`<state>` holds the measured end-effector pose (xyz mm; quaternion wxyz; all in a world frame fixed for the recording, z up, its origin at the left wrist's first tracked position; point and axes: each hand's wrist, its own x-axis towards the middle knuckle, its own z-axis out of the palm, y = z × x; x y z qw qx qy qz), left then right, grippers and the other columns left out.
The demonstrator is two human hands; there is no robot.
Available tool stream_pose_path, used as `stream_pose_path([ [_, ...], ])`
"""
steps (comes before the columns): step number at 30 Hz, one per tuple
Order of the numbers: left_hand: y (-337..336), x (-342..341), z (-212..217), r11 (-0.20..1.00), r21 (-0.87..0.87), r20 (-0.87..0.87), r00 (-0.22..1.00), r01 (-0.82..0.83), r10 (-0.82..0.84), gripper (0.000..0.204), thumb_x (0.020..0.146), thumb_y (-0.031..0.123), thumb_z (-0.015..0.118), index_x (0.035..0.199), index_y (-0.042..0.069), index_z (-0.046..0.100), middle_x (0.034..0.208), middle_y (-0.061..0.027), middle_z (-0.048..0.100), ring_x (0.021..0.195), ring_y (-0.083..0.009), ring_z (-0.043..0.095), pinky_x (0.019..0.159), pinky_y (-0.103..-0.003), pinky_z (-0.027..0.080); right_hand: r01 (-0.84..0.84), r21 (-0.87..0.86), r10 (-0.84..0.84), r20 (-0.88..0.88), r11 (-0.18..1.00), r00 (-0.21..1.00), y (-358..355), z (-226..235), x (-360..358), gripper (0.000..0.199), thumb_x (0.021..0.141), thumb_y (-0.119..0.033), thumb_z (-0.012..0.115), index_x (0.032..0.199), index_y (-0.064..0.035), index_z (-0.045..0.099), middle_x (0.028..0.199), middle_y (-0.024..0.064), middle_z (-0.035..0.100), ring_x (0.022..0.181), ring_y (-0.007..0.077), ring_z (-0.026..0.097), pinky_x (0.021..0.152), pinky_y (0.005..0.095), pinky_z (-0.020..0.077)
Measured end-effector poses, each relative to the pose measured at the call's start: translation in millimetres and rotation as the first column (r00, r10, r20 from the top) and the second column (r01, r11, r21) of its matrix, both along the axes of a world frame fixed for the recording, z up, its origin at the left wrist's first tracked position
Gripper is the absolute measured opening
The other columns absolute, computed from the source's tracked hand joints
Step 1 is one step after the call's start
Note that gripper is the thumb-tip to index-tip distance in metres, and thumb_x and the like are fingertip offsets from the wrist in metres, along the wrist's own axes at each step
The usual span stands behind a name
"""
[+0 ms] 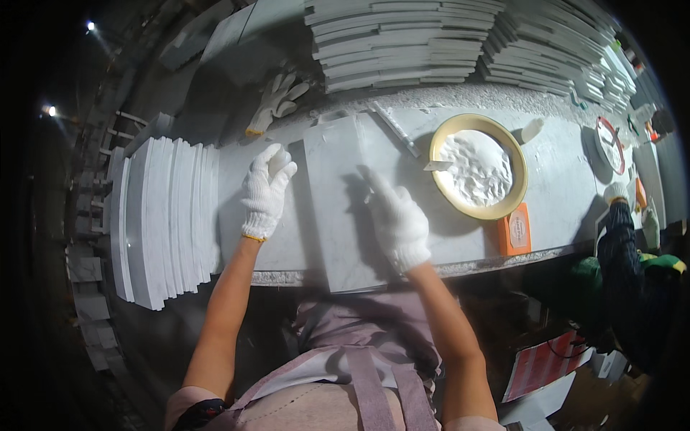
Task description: The person applies a white powder to a rectangular stone tile and rubs it with a small orange block, then uses a metal scraper to remove excess powder and smooth the surface. The person repeats this process on multiple tiles, stacking finished pieces to the left.
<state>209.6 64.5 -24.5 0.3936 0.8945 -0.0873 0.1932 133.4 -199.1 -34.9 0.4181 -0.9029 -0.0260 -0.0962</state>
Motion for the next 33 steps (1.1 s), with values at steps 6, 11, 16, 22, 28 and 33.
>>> stream_pose_path([
  [6,-2.3,28.7,19.3,0.895,0.436,-0.065,0.988,-0.096,0.138,0.05,0.093,0.027,0.077,0.139,0.016,0.062,0.128,-0.0168,0.068,0.119,-0.04,0.064,0.101,-0.05,0.052,0.02,0.032,-0.023,0.092,0.999,0.995,-2.0,-7.4,-6.2,0.063,0.096,-0.015,0.066,0.152,-0.039,0.053,0.091,0.0111,0.065,0.078,0.0295,0.068,0.069,0.0424,0.0567],
  [11,-8.4,29.8,18.4,0.943,0.313,-0.036,0.991,-0.112,0.13,0.051,0.093,0.022,0.078,0.14,0.012,0.061,0.13,-0.016,0.068,0.118,-0.0359,0.065,0.102,-0.047,0.052,0.026,0.083,-0.028,0.024,0.996,0.999,-3.1,6.1,7.2,0.054,0.097,-0.018,0.065,0.148,-0.0347,0.058,0.093,0.012,0.067,0.079,0.0315,0.069,0.071,0.0443,0.0561],
  [16,-22.3,10.7,20.0,0.976,0.203,-0.044,0.995,-0.08,0.091,0.051,0.093,0.019,0.079,0.139,0.008,0.061,0.129,-0.0152,0.069,0.119,-0.0327,0.066,0.103,-0.044,0.052,-0.076,-0.07,0.078,0.021,0.995,0.997,12.5,26.3,69.1,0.038,0.101,-0.03,0.06,0.138,-0.0317,0.068,0.093,0.0135,0.07,0.085,0.0345,0.07,0.075,0.0461,0.0558],
  [22,-20.2,-10.4,25.2,0.991,0.101,-0.016,0.996,-0.091,0.093,0.047,0.092,0.014,0.079,0.136,0.008,0.062,0.12,-0.0126,0.073,0.112,-0.029,0.071,0.099,-0.042,0.054,-0.239,-0.346,0.227,-0.075,0.907,0.971,28.4,43.7,111.7,0.032,0.099,-0.025,0.06,0.129,-0.0209,0.072,0.091,0.0157,0.073,0.075,0.0358,0.072,0.063,0.048,0.055],
  [28,-5.2,-11.5,20.3,0.998,0.027,0.0,0.998,-0.062,0.062,0.047,0.09,0.013,0.081,0.134,0.009,0.063,0.12,-0.0126,0.073,0.112,-0.0312,0.07,0.099,-0.044,0.055,-0.327,-0.467,0.245,-0.229,0.822,0.942,17.8,51.5,94.8,0.03,0.098,-0.023,0.06,0.125,-0.0215,0.073,0.087,0.0163,0.073,0.071,0.0339,0.072,0.058,0.0466,0.0533],
  [33,2.2,-2.5,15.7,0.973,0.218,0.037,0.997,-0.081,0.075,0.047,0.089,0.015,0.081,0.132,0.011,0.065,0.121,-0.0154,0.071,0.112,-0.0362,0.068,0.098,-0.048,0.054,-0.199,-0.272,0.177,-0.103,0.941,0.979,7.2,49.1,74.2,0.03,0.101,-0.022,0.055,0.127,-0.0305,0.068,0.103,0.0142,0.072,0.087,0.0354,0.074,0.068,0.0481,0.057],
])
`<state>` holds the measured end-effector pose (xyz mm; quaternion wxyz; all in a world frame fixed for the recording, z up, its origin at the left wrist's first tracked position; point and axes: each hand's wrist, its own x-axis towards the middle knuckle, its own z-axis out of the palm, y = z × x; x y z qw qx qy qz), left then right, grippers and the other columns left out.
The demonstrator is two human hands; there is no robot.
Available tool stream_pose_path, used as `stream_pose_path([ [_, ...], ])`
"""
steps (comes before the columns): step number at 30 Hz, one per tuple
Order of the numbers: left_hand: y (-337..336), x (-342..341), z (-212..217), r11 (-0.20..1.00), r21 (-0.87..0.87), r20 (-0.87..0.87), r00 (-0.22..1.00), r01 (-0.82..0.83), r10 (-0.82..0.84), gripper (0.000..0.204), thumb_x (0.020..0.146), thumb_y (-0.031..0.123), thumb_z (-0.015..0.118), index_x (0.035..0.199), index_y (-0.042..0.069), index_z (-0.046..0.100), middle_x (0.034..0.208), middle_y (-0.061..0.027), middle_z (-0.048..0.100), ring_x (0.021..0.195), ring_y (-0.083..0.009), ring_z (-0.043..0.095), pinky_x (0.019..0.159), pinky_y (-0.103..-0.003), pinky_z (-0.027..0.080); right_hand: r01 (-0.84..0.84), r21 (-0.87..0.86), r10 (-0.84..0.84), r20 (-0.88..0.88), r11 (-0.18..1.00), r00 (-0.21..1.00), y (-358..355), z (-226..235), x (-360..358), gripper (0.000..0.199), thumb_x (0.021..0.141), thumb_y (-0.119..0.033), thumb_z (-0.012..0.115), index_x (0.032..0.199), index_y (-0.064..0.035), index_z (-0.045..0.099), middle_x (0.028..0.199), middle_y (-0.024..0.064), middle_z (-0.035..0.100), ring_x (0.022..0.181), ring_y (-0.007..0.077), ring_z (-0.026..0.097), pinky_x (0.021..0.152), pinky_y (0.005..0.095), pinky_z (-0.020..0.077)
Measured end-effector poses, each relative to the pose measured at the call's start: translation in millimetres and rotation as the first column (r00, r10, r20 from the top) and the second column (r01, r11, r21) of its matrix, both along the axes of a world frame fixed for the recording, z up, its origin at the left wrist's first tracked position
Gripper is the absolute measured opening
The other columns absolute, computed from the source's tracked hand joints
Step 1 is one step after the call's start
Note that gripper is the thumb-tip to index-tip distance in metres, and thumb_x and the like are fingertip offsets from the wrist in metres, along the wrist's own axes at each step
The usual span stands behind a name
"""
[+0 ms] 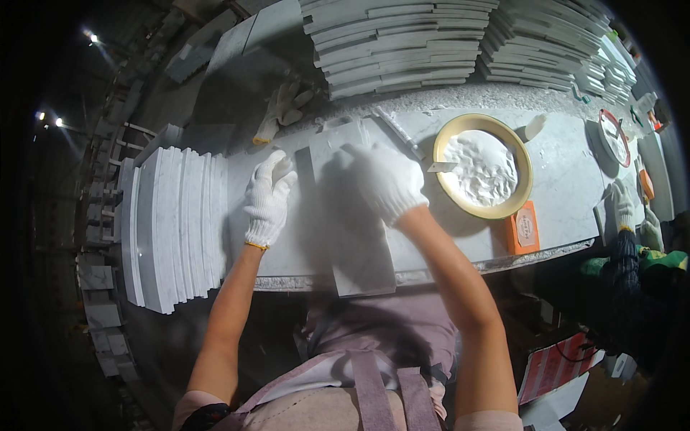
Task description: The person applies a white powder to a rectangular stone tile and rubs it with a small orange block, then uses a metal scraper to remove excess powder and smooth the surface. The person repeats this process on multiple tiles, stacking finished pieces to the left.
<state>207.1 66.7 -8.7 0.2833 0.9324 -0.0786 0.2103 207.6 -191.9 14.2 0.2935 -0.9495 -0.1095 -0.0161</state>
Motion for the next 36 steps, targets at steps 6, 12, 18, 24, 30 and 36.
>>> stream_pose_path([
  [6,1.6,21.7,-1.0,0.98,0.198,-0.067,0.998,0.032,-0.019,0.047,0.087,0.013,0.081,0.132,0.013,0.066,0.122,-0.0154,0.07,0.113,-0.0372,0.066,0.099,-0.048,0.052,0.19,0.219,-0.215,0.095,0.957,0.972,-3.5,-38.2,-42.2,0.046,0.099,-0.018,0.067,0.144,-0.0289,0.064,0.089,0.0097,0.069,0.076,0.0292,0.069,0.065,0.0434,0.0548],
  [12,-2.5,53.1,-1.8,0.851,0.525,0.022,0.999,0.031,-0.05,0.05,0.08,0.016,0.084,0.128,0.015,0.068,0.115,-0.0103,0.072,0.106,-0.0332,0.067,0.094,-0.047,0.051,0.216,0.293,-0.261,0.125,0.931,0.957,-6.0,-59.2,-52.3,0.051,0.098,-0.018,0.067,0.146,-0.0325,0.059,0.09,0.01,0.068,0.077,0.0289,0.069,0.068,0.0424,0.0559],
  [18,-9.3,63.7,7.6,0.723,0.691,0.148,0.979,-0.002,-0.138,0.046,0.076,0.025,0.085,0.119,0.018,0.069,0.096,-0.0005,0.068,0.098,-0.0232,0.067,0.088,-0.043,0.054,0.182,0.287,-0.211,0.074,0.941,0.975,-9.8,-59.0,-53.4,0.058,0.101,-0.022,0.061,0.153,-0.0434,0.049,0.095,0.0159,0.067,0.08,0.033,0.07,0.073,0.0453,0.0572],
  [24,-16.6,63.3,19.1,0.654,0.755,0.22,0.953,-0.031,-0.209,0.038,0.078,0.024,0.08,0.114,0.017,0.072,0.089,0.0005,0.065,0.09,-0.0202,0.066,0.089,-0.039,0.053,0.173,0.331,-0.219,0.108,0.928,0.97,-7.7,-64.0,-51.6,0.057,0.101,-0.021,0.061,0.152,-0.0433,0.05,0.095,0.0144,0.067,0.08,0.0318,0.07,0.072,0.0444,0.0569],
  [30,-15.3,66.9,18.8,0.645,0.764,0.268,0.922,-0.027,-0.279,0.037,0.078,0.023,0.08,0.113,0.016,0.072,0.084,-0.0014,0.061,0.085,-0.0224,0.064,0.082,-0.039,0.053,0.178,0.325,-0.256,0.214,0.929,0.943,-6.5,-64.7,-50.9,0.049,0.095,-0.011,0.071,0.142,-0.0229,0.066,0.086,0.0075,0.068,0.073,0.0269,0.068,0.064,0.0396,0.0559],
  [36,-15.9,68.3,18.5,0.657,0.754,0.27,0.911,0.001,-0.311,0.037,0.076,0.022,0.081,0.112,0.015,0.072,0.083,-0.003,0.06,0.082,-0.0249,0.064,0.078,-0.041,0.052,0.182,0.307,-0.251,0.204,0.934,0.946,-6.4,-64.5,-51.5,0.048,0.095,-0.012,0.072,0.141,-0.0238,0.066,0.087,0.0079,0.069,0.073,0.0267,0.069,0.064,0.0394,0.0559],
])
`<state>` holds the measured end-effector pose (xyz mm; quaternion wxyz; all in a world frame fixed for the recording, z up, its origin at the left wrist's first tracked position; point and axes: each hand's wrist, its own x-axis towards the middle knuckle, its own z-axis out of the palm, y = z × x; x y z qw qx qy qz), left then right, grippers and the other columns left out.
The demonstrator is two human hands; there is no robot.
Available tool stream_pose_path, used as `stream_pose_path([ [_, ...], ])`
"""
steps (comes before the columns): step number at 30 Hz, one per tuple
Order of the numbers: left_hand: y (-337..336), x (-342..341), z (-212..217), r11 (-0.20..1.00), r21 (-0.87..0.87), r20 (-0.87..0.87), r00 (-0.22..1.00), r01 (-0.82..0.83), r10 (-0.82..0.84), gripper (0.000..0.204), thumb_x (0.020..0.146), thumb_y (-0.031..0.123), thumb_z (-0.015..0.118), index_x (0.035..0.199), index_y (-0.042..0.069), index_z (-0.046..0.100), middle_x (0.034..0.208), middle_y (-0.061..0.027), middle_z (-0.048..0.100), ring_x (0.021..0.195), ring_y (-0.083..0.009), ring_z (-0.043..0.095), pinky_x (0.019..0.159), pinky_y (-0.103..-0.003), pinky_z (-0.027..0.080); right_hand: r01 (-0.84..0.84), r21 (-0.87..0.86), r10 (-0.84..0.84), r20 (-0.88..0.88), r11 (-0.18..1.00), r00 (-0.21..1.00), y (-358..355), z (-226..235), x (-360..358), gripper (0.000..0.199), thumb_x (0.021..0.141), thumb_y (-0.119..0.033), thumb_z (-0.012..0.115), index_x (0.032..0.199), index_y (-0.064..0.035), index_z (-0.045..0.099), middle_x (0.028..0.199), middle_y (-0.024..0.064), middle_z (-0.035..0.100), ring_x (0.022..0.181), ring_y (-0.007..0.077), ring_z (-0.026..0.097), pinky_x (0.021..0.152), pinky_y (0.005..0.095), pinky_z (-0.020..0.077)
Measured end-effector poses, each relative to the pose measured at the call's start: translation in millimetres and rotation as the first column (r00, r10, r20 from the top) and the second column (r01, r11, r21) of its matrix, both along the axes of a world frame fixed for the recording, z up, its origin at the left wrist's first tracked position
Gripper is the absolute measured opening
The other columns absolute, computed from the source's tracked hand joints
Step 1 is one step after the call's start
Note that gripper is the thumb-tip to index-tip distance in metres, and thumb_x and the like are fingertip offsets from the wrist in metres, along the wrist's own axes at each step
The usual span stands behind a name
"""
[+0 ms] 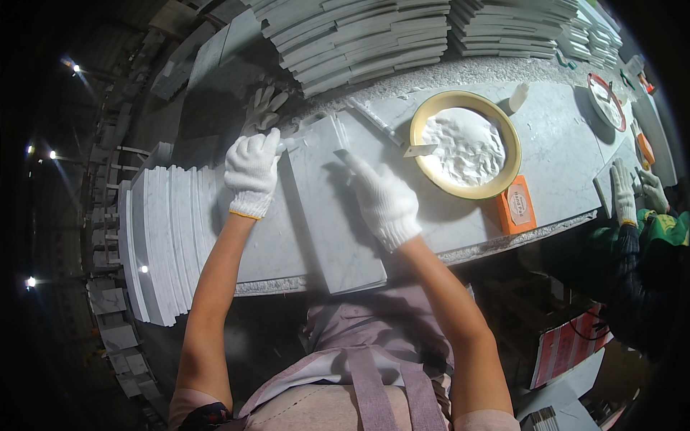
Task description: The person applies a white powder to a rectangular stone tile and rubs it with a small orange block, then uses a metal scraper to remove excess powder and smooth the surface. The person repeats this process on multiple tiles, stacking finished pieces to the left.
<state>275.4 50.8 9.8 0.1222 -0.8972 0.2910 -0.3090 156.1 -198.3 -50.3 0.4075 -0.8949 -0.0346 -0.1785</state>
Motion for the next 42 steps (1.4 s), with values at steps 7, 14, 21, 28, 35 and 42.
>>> stream_pose_path([
  [7,-2.0,-0.4,3.2,1.0,0.025,0.026,1.0,0.015,-0.016,0.045,0.071,0.02,0.085,0.114,0.015,0.072,0.088,-0.0021,0.063,0.086,-0.0248,0.064,0.077,-0.04,0.054,-0.051,0.059,0.056,-0.074,0.997,0.996,-2.6,-0.7,-0.4,0.058,0.099,-0.016,0.059,0.151,-0.0412,0.052,0.095,0.0102,0.068,0.082,0.029,0.07,0.072,0.0424,0.0571],
  [14,-2.2,1.7,2.1,0.999,0.042,0.053,0.998,0.026,-0.028,0.042,0.073,0.02,0.083,0.113,0.015,0.072,0.087,-0.0027,0.062,0.085,-0.0244,0.063,0.077,-0.04,0.054,-0.016,0.04,0.016,0.004,0.999,1.0,-0.6,0.8,0.5,0.048,0.096,-0.013,0.071,0.142,-0.0239,0.066,0.088,0.0065,0.069,0.075,0.0261,0.069,0.065,0.0385,0.0561],
  [21,-3.6,1.8,3.1,0.999,0.045,0.001,1.0,0.008,-0.008,0.043,0.072,0.019,0.083,0.112,0.013,0.072,0.086,-0.0031,0.062,0.085,-0.0241,0.064,0.078,-0.04,0.054,-0.057,0.059,0.061,-0.063,0.997,0.996,-2.2,-3.5,0.5,0.057,0.099,-0.015,0.059,0.15,-0.0399,0.053,0.095,0.0102,0.069,0.081,0.0298,0.07,0.071,0.0434,0.0568],
  [28,-4.1,1.1,3.1,1.0,0.023,-0.006,1.0,0.005,-0.005,0.043,0.07,0.017,0.084,0.111,0.013,0.072,0.086,-0.0032,0.062,0.085,-0.0249,0.064,0.078,-0.04,0.054,-0.056,0.067,0.057,-0.009,0.996,0.998,-2.0,-8.6,1.0,0.06,0.097,-0.011,0.059,0.15,-0.0383,0.053,0.095,0.0086,0.069,0.08,0.0295,0.07,0.07,0.0431,0.0567],
  [35,-3.1,0.8,3.0,0.999,-0.011,-0.038,0.999,-0.03,0.03,0.043,0.071,0.018,0.084,0.112,0.015,0.073,0.085,-0.0034,0.062,0.084,-0.0257,0.064,0.076,-0.041,0.053,-0.055,0.076,0.058,-0.031,0.996,0.998,-2.4,-6.0,0.5,0.059,0.098,-0.012,0.059,0.149,-0.039,0.053,0.094,0.0093,0.07,0.081,0.0294,0.071,0.071,0.0435,0.057],
  [42,-1.1,-5.0,0.6,0.996,-0.025,-0.052,0.995,-0.081,0.08,0.036,0.076,0.024,0.08,0.11,0.016,0.072,0.088,-0.0019,0.063,0.088,-0.0225,0.066,0.085,-0.041,0.052,-0.052,0.063,0.055,-0.047,0.997,0.997,-2.3,-2.2,-0.1,0.058,0.099,-0.016,0.06,0.151,-0.0398,0.051,0.095,0.0116,0.069,0.081,0.031,0.071,0.072,0.0447,0.0571],
])
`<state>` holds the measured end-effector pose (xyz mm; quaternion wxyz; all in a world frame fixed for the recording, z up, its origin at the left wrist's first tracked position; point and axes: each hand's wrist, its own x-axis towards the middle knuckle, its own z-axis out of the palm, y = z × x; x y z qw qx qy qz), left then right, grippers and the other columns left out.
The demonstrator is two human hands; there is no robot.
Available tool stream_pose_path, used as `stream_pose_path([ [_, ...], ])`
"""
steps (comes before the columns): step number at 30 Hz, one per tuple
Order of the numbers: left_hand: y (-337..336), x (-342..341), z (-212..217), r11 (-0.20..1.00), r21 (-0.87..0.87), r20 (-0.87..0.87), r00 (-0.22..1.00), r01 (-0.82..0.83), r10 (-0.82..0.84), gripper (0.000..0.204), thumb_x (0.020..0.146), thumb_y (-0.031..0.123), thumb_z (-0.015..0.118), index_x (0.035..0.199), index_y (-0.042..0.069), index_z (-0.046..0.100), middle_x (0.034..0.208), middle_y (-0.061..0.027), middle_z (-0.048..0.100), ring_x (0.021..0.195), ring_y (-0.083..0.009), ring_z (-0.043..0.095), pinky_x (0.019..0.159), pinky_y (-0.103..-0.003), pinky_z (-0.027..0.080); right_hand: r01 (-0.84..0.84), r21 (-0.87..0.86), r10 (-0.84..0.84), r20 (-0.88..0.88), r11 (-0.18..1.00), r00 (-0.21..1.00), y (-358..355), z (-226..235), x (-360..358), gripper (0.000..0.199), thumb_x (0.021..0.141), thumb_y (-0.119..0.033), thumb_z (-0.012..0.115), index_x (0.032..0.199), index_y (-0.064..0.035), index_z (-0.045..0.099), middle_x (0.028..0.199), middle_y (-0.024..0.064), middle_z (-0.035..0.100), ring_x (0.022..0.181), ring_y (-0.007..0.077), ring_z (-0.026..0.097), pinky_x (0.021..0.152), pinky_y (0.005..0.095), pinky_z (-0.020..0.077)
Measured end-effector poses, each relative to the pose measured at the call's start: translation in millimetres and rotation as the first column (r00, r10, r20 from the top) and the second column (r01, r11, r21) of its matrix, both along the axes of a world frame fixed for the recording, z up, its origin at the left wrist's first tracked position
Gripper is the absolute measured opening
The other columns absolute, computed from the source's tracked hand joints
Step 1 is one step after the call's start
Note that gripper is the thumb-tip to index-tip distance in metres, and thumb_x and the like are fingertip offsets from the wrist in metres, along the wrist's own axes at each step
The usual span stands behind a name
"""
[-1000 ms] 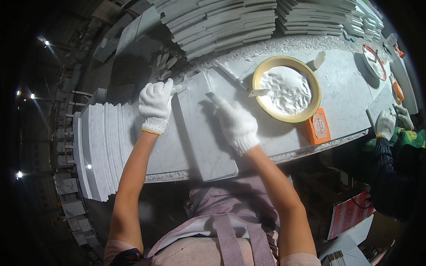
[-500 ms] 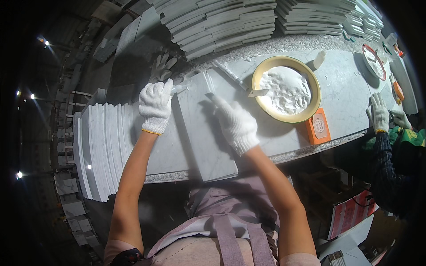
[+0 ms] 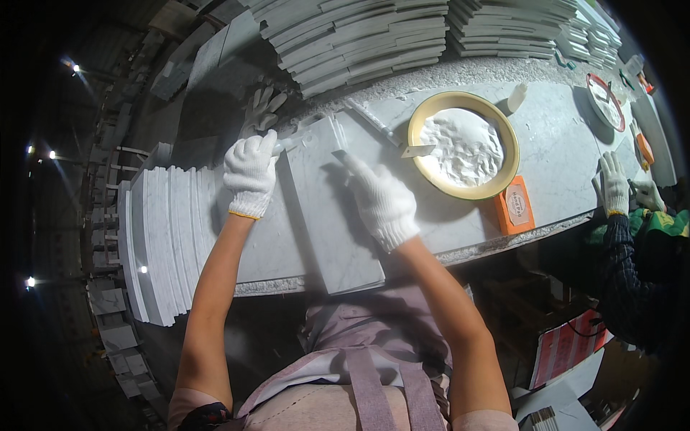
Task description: The person applies a white powder to a rectangular stone tile and rubs it with a small orange block, then uses a metal scraper to remove excess powder and smooth the surface. The person repeats this process on multiple tiles, stacking finished pieces to the left.
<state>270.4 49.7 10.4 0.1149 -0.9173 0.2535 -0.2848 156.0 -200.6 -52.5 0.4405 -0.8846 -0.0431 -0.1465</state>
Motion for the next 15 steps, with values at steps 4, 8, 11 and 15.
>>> stream_pose_path([
  [4,3.9,-2.3,-5.4,0.993,-0.035,-0.124,0.987,-0.113,0.107,0.04,0.078,0.025,0.082,0.116,0.018,0.072,0.095,-0.0026,0.067,0.091,-0.0253,0.067,0.086,-0.043,0.053,0.031,-0.027,-0.031,-0.007,0.999,0.999,0.8,5.2,-0.6,0.054,0.095,-0.014,0.069,0.147,-0.0274,0.059,0.093,0.0098,0.069,0.079,0.0299,0.069,0.069,0.0421,0.0559],
  [8,8.4,-9.5,-12.1,0.974,-0.139,-0.188,0.97,-0.18,0.153,0.045,0.082,0.028,0.082,0.124,0.019,0.07,0.105,-0.0054,0.071,0.096,-0.03,0.069,0.087,-0.045,0.054,0.04,0.011,-0.04,0.066,0.999,0.997,1.6,16.5,-7.4,0.052,0.092,-0.014,0.074,0.143,-0.018,0.064,0.092,0.0099,0.068,0.078,0.0305,0.068,0.068,0.0412,0.0553],
  [11,9.5,-28.3,-21.5,0.862,-0.447,-0.183,0.967,-0.24,0.174,0.05,0.084,0.027,0.083,0.131,0.018,0.066,0.115,-0.0103,0.072,0.103,-0.0359,0.069,0.09,-0.047,0.055,-0.02,0.004,0.02,0.034,1.0,0.999,-5.1,28.4,-33.1,0.051,0.091,-0.014,0.075,0.141,-0.0138,0.065,0.091,0.011,0.067,0.08,0.0307,0.069,0.07,0.0408,0.0555],
  [15,13.7,-65.0,-35.5,0.496,-0.856,-0.233,0.966,-0.149,-0.112,0.047,0.094,0.014,0.078,0.137,0.006,0.06,0.124,-0.015,0.071,0.111,-0.0279,0.07,0.103,-0.042,0.053,-0.103,0.019,0.103,0.005,0.995,0.995,-42.3,46.2,-87.8,0.043,0.092,-0.009,0.073,0.135,-0.0032,0.068,0.099,0.0162,0.07,0.087,0.0327,0.07,0.078,0.039,0.0568],
])
